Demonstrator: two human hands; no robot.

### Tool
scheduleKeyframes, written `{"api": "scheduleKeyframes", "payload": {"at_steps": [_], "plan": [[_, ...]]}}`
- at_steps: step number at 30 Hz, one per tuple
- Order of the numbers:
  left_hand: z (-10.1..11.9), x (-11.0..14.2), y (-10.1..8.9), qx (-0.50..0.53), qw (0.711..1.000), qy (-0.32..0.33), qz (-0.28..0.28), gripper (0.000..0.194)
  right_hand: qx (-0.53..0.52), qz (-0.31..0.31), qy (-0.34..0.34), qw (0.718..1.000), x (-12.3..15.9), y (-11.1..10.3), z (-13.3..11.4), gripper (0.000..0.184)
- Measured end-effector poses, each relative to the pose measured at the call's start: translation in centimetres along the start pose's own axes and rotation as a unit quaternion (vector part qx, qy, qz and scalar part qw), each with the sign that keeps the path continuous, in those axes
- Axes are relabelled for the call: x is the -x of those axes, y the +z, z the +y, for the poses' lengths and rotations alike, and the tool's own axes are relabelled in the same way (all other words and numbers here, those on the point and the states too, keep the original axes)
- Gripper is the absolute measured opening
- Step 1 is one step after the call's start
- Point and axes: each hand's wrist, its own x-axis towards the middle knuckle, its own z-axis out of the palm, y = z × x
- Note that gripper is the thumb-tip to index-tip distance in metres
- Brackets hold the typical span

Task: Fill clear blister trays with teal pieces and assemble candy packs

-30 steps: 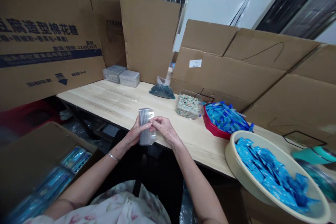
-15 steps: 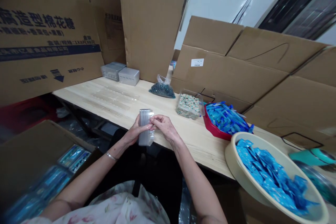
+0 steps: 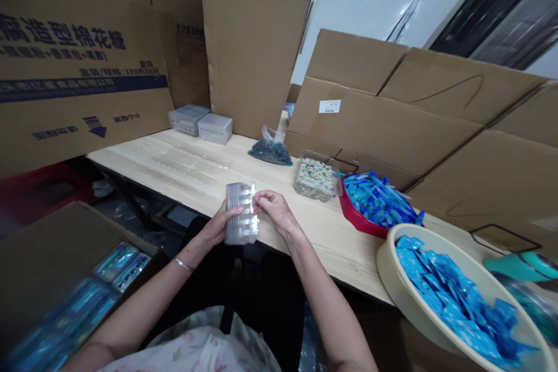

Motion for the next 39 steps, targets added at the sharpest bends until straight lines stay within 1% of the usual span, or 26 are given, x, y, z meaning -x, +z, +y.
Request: {"api": "scheduleKeyframes", "payload": {"at_steps": [3, 5, 6, 7, 8, 9, 10, 11, 12, 13, 14, 17, 19, 22, 24, 26, 27, 29, 30, 31, 32, 33, 34, 36, 39], "plan": [[0.6, 0.8, -1.8, 0.030, 0.999, -0.022, 0.033, 0.053, 0.036, 0.017, -0.016, 0.999, -0.4, -1.5, -1.3, 0.017], [1.0, 1.9, -3.6, 0.051, 0.996, -0.047, 0.063, 0.050, 0.115, 0.027, -0.047, 0.992, -1.2, -2.3, -2.3, 0.018], [1.2, 2.5, -4.5, 0.063, 0.993, -0.059, 0.077, 0.049, 0.179, 0.032, -0.070, 0.981, -1.9, -2.4, -2.7, 0.017], [1.4, 3.2, -5.3, 0.075, 0.991, -0.069, 0.090, 0.049, 0.262, 0.037, -0.097, 0.959, -2.8, -2.4, -2.9, 0.016], [1.5, 3.9, -6.1, 0.084, 0.987, -0.080, 0.107, 0.049, 0.366, 0.037, -0.122, 0.922, -3.9, -2.1, -2.8, 0.015], [1.6, 4.6, -6.8, 0.093, 0.984, -0.085, 0.123, 0.049, 0.474, 0.030, -0.142, 0.869, -5.2, -1.6, -2.4, 0.016], [1.8, 5.2, -7.3, 0.099, 0.981, -0.091, 0.140, 0.049, 0.569, 0.020, -0.153, 0.808, -6.6, -0.9, -1.7, 0.017], [1.9, 5.8, -7.7, 0.104, 0.978, -0.094, 0.156, 0.049, 0.650, 0.000, -0.150, 0.745, -8.0, -0.1, -0.9, 0.020], [2.0, 6.3, -8.0, 0.109, 0.975, -0.096, 0.169, 0.049, 0.685, -0.017, -0.138, 0.715, -9.4, 0.8, 0.2, 0.021], [2.1, 6.7, -8.3, 0.113, 0.972, -0.100, 0.179, 0.048, 0.700, -0.029, -0.127, 0.702, -10.8, 1.6, 1.3, 0.022], [2.2, 7.1, -8.5, 0.118, 0.970, -0.104, 0.187, 0.048, 0.707, -0.040, -0.117, 0.696, -12.0, 2.4, 2.4, 0.022], [2.4, 8.1, -9.0, 0.130, 0.964, -0.117, 0.202, 0.047, 0.708, -0.060, -0.111, 0.695, -14.6, 3.9, 5.0, 0.023], [2.6, 8.4, -9.4, 0.122, 0.963, -0.118, 0.210, 0.046, 0.705, -0.063, -0.112, 0.697, -15.5, 4.4, 5.9, 0.024], [2.8, 8.4, -9.7, 0.106, 0.966, -0.110, 0.209, 0.047, 0.687, -0.057, -0.115, 0.715, -16.1, 4.5, 6.0, 0.026], [3.0, 7.9, -9.3, 0.108, 0.970, -0.104, 0.194, 0.049, 0.663, -0.051, -0.122, 0.737, -15.8, 4.6, 5.6, 0.024], [3.1, 7.2, -8.5, 0.106, 0.975, -0.089, 0.174, 0.052, 0.637, -0.045, -0.132, 0.758, -14.5, 4.8, 4.8, 0.023], [3.1, 6.7, -8.1, 0.099, 0.978, -0.076, 0.165, 0.054, 0.614, -0.049, -0.137, 0.776, -13.5, 5.0, 4.4, 0.024], [3.2, 5.7, -7.1, 0.071, 0.985, -0.043, 0.148, 0.058, 0.528, -0.075, -0.137, 0.835, -10.8, 5.4, 3.4, 0.029], [3.2, 5.2, -6.7, 0.054, 0.989, -0.027, 0.137, 0.060, 0.421, -0.102, -0.125, 0.892, -9.2, 5.6, 2.8, 0.030], [3.2, 4.7, -6.3, 0.036, 0.991, -0.010, 0.127, 0.062, 0.317, -0.126, -0.106, 0.934, -7.7, 5.8, 2.3, 0.030], [3.1, 4.2, -5.9, 0.019, 0.993, 0.007, 0.120, 0.063, 0.239, -0.146, -0.083, 0.956, -6.2, 6.0, 1.8, 0.029], [3.0, 3.8, -5.5, 0.002, 0.993, 0.021, 0.114, 0.064, 0.178, -0.158, -0.060, 0.969, -4.9, 6.1, 1.4, 0.028], [2.9, 3.4, -5.2, -0.014, 0.993, 0.031, 0.109, 0.065, 0.142, -0.164, -0.042, 0.975, -3.9, 6.2, 1.1, 0.028], [2.7, 2.8, -4.5, -0.042, 0.993, 0.040, 0.101, 0.069, 0.108, -0.156, -0.016, 0.982, -2.8, 6.1, 1.0, 0.027], [2.3, 2.2, -3.8, -0.072, 0.992, 0.043, 0.097, 0.079, 0.085, -0.127, 0.003, 0.988, -2.6, 5.5, 1.2, 0.027]]}}
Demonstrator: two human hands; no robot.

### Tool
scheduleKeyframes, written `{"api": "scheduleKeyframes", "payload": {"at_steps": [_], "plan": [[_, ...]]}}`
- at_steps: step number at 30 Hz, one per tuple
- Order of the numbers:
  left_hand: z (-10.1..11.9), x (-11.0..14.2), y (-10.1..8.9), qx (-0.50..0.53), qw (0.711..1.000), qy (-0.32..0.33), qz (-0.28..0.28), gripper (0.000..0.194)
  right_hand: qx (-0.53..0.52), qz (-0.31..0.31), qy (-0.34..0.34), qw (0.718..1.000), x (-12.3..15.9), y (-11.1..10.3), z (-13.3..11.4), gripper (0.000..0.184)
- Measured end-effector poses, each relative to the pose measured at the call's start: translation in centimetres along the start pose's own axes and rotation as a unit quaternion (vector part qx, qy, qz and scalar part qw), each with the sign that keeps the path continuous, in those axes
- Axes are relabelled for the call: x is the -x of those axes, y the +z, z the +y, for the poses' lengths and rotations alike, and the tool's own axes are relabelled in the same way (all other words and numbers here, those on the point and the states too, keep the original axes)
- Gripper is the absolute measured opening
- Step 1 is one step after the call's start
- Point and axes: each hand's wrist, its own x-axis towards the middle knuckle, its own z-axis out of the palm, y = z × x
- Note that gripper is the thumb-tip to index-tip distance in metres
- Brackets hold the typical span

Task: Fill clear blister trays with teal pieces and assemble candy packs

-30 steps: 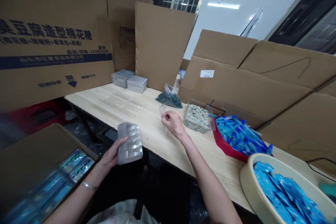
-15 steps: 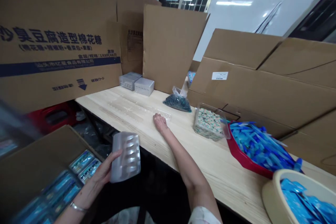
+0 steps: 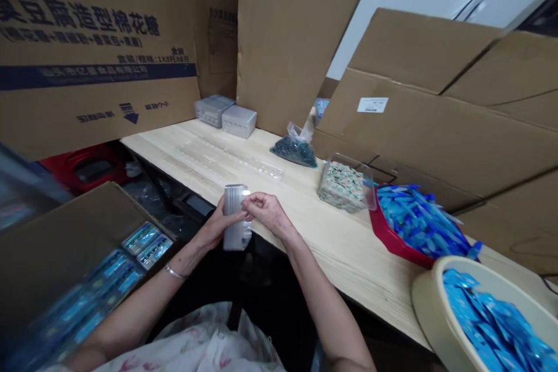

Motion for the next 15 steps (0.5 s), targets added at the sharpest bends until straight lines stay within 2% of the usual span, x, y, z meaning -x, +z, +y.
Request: {"api": "scheduleKeyframes", "payload": {"at_steps": [4, 7, 12, 15], "plan": [[-0.2, -0.2, 0.5, -0.009, 1.000, 0.001, 0.009, 0.087, -0.024, 0.012, 0.010, 1.000, 0.0, -0.8, 0.3, 0.025], [-0.3, -0.1, 0.5, -0.015, 1.000, 0.000, 0.013, 0.090, -0.037, 0.023, 0.009, 0.999, 0.2, -0.6, 0.3, 0.023], [-0.3, -0.1, 0.7, -0.009, 1.000, 0.009, 0.010, 0.072, -0.047, 0.046, 0.004, 0.998, 0.3, -0.2, 0.5, 0.019], [0.0, 0.3, 0.2, 0.027, 1.000, -0.011, 0.009, 0.065, -0.039, 0.069, -0.007, 0.997, 0.5, -1.5, 0.1, 0.017]]}}
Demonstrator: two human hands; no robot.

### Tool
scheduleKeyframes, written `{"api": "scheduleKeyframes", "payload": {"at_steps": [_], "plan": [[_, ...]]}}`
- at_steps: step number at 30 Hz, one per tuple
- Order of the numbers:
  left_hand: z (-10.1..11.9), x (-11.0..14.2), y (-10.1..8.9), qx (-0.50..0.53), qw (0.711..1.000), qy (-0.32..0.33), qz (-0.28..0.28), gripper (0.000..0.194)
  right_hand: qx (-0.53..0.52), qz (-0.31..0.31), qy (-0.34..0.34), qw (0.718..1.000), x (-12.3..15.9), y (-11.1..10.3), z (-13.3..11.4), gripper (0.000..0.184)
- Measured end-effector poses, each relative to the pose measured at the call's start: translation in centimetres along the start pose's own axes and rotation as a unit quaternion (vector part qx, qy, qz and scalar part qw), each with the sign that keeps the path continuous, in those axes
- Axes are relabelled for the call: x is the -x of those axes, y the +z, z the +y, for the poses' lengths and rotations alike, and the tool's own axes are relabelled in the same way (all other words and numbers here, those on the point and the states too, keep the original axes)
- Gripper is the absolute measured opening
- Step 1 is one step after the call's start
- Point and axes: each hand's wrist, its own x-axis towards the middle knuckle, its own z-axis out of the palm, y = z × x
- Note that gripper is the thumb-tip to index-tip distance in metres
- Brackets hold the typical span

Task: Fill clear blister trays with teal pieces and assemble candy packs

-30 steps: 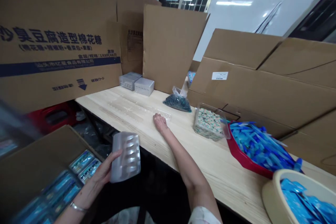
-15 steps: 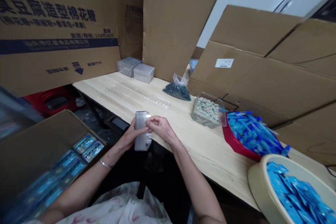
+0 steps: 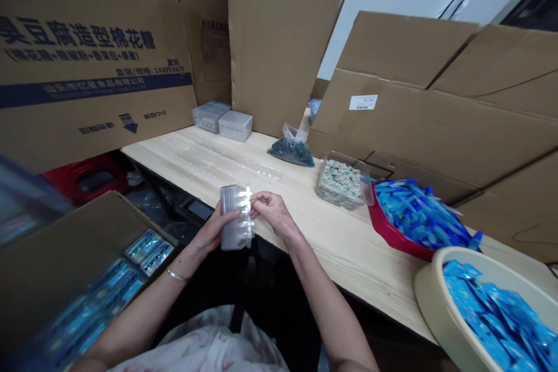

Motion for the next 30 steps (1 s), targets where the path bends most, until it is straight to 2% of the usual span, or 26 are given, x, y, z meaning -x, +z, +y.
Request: {"api": "scheduleKeyframes", "payload": {"at_steps": [3, 5, 6, 7, 8, 11, 12, 14, 16, 17, 18, 20, 21, 22, 25, 30], "plan": [[0.5, 1.1, -1.9, 0.029, 0.998, -0.042, 0.032, 0.063, 0.054, 0.016, -0.029, 0.998, 0.1, -2.0, -1.5, 0.016], [1.0, 2.2, -3.7, 0.037, 0.995, -0.064, 0.072, 0.063, 0.157, 0.009, -0.063, 0.986, -0.2, -2.7, -2.5, 0.013], [1.2, 2.9, -4.6, 0.040, 0.992, -0.073, 0.091, 0.062, 0.236, 0.001, -0.083, 0.968, -0.5, -2.6, -2.7, 0.011], [1.5, 3.6, -5.5, 0.044, 0.990, -0.081, 0.109, 0.061, 0.328, -0.008, -0.102, 0.939, -0.9, -2.2, -2.6, 0.012], [1.7, 4.2, -6.2, 0.048, 0.987, -0.088, 0.123, 0.059, 0.427, -0.025, -0.114, 0.897, -1.4, -1.4, -2.2, 0.013], [2.4, 6.0, -7.6, 0.062, 0.980, -0.110, 0.156, 0.053, 0.652, -0.101, -0.097, 0.745, -3.2, 2.0, 0.7, 0.019], [2.6, 6.5, -7.8, 0.068, 0.977, -0.116, 0.164, 0.052, 0.669, -0.117, -0.091, 0.729, -3.8, 3.2, 1.8, 0.019], [2.9, 7.1, -7.8, 0.079, 0.974, -0.122, 0.176, 0.052, 0.679, -0.140, -0.088, 0.716, -4.8, 4.9, 3.7, 0.020], [3.0, 7.2, -7.6, 0.087, 0.973, -0.116, 0.178, 0.054, 0.655, -0.128, -0.107, 0.737, -5.3, 5.8, 4.5, 0.021], [3.0, 7.1, -7.3, 0.088, 0.975, -0.110, 0.174, 0.056, 0.619, -0.108, -0.125, 0.768, -5.3, 5.9, 4.4, 0.020], [3.0, 6.9, -7.0, 0.084, 0.977, -0.100, 0.166, 0.058, 0.557, -0.081, -0.140, 0.814, -5.2, 6.0, 4.0, 0.019], [3.1, 6.2, -6.2, 0.067, 0.986, -0.073, 0.134, 0.064, 0.369, -0.043, -0.141, 0.918, -4.5, 5.9, 2.5, 0.021], [3.2, 5.7, -5.6, 0.054, 0.991, -0.055, 0.112, 0.067, 0.268, -0.044, -0.122, 0.955, -3.9, 5.9, 1.6, 0.023], [3.2, 5.2, -5.1, 0.039, 0.995, -0.037, 0.087, 0.068, 0.188, -0.062, -0.094, 0.976, -3.2, 5.9, 0.6, 0.025], [3.0, 3.7, -3.2, -0.002, 1.000, 0.005, 0.030, 0.069, 0.067, -0.112, -0.033, 0.991, -1.0, 5.7, -1.7, 0.029], [1.9, 2.0, -0.4, -0.037, 0.999, 0.030, -0.004, 0.065, 0.018, -0.069, -0.009, 0.997, 1.1, 4.0, -2.4, 0.028]]}}
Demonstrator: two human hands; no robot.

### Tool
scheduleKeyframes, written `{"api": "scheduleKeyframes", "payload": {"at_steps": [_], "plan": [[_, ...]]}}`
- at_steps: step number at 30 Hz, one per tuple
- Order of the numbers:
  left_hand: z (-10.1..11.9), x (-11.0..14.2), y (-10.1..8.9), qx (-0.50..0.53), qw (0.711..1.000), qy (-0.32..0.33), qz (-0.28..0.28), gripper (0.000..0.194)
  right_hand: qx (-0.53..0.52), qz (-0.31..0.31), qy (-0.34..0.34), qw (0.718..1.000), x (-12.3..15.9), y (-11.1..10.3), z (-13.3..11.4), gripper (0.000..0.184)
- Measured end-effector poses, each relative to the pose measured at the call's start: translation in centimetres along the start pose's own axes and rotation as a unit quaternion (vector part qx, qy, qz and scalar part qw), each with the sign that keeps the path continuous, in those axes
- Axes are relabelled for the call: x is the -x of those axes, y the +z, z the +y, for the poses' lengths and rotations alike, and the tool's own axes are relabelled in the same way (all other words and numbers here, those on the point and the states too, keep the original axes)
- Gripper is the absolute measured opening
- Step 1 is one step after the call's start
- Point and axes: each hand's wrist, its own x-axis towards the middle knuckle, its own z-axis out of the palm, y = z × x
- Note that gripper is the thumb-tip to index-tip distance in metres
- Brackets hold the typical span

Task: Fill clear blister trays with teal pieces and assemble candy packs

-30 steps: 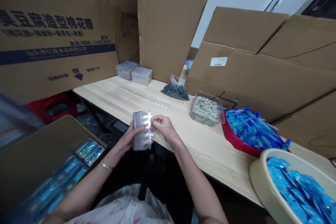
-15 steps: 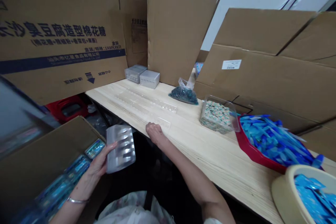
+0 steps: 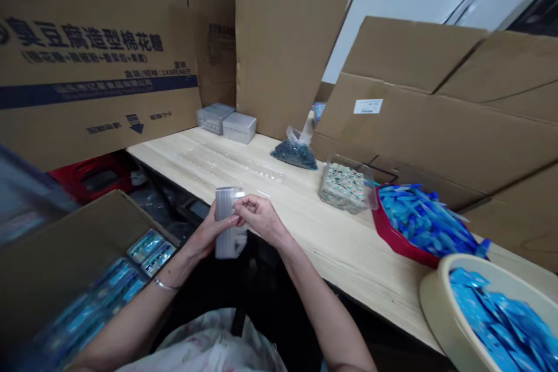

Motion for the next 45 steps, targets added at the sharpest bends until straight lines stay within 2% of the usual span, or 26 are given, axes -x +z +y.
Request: {"api": "scheduleKeyframes", "payload": {"at_steps": [5, 8, 11, 14, 16, 17, 19, 21, 23, 26, 30, 37, 40, 45], "plan": [[-0.5, -0.6, 2.1, -0.019, 1.000, 0.017, -0.013, 0.070, -0.013, 0.039, -0.011, 0.999, 0.9, -1.8, 1.0, 0.026], [-0.6, -0.6, 2.6, -0.003, 1.000, -0.001, -0.018, 0.068, -0.017, 0.068, -0.028, 0.997, 1.6, -3.0, 1.3, 0.024], [-0.5, -0.5, 1.9, 0.033, 0.998, -0.049, -0.004, 0.063, 0.017, 0.105, -0.051, 0.993, 3.0, -5.8, 0.4, 0.020], [-0.4, -0.3, 0.4, 0.042, 0.994, -0.095, 0.036, 0.062, 0.165, 0.144, -0.085, 0.972, 4.3, -9.3, -0.7, 0.012], [-0.3, -0.1, -0.4, 0.034, 0.992, -0.109, 0.058, 0.063, 0.347, 0.141, -0.113, 0.920, 4.4, -11.2, -0.6, 0.009], [-0.3, -0.1, -0.6, 0.032, 0.991, -0.112, 0.064, 0.063, 0.446, 0.122, -0.118, 0.879, 4.0, -11.9, -0.1, 0.011], [-0.2, 0.1, -0.8, 0.032, 0.991, -0.115, 0.066, 0.062, 0.620, 0.054, -0.087, 0.778, 2.8, -12.7, 1.5, 0.017], [-0.2, 0.4, -0.7, 0.035, 0.990, -0.120, 0.065, 0.061, 0.717, -0.011, -0.020, 0.697, 1.3, -13.1, 3.7, 0.024], [-0.3, 0.6, -0.6, 0.034, 0.989, -0.129, 0.063, 0.061, 0.742, -0.034, 0.014, 0.669, -0.1, -13.2, 5.8, 0.027], [-0.3, 0.8, -0.8, 0.028, 0.988, -0.144, 0.055, 0.062, 0.744, -0.037, 0.018, 0.667, -1.4, -13.5, 7.8, 0.027], [-0.2, 1.1, -1.7, 0.014, 0.985, -0.159, 0.059, 0.066, 0.739, -0.031, 0.012, 0.673, -2.1, -13.7, 8.7, 0.026], [0.0, 1.3, -2.7, 0.021, 0.983, -0.171, 0.062, 0.071, 0.699, 0.014, 0.002, 0.715, -2.7, -14.2, 9.1, 0.028], [0.0, 1.1, -2.1, 0.035, 0.983, -0.173, 0.052, 0.071, 0.674, 0.045, -0.005, 0.737, -5.2, -14.8, 9.0, 0.034], [-0.1, 0.9, -0.7, 0.057, 0.983, -0.170, 0.025, 0.069, 0.632, 0.084, 0.021, 0.770, -11.0, -15.7, 9.4, 0.042]]}}
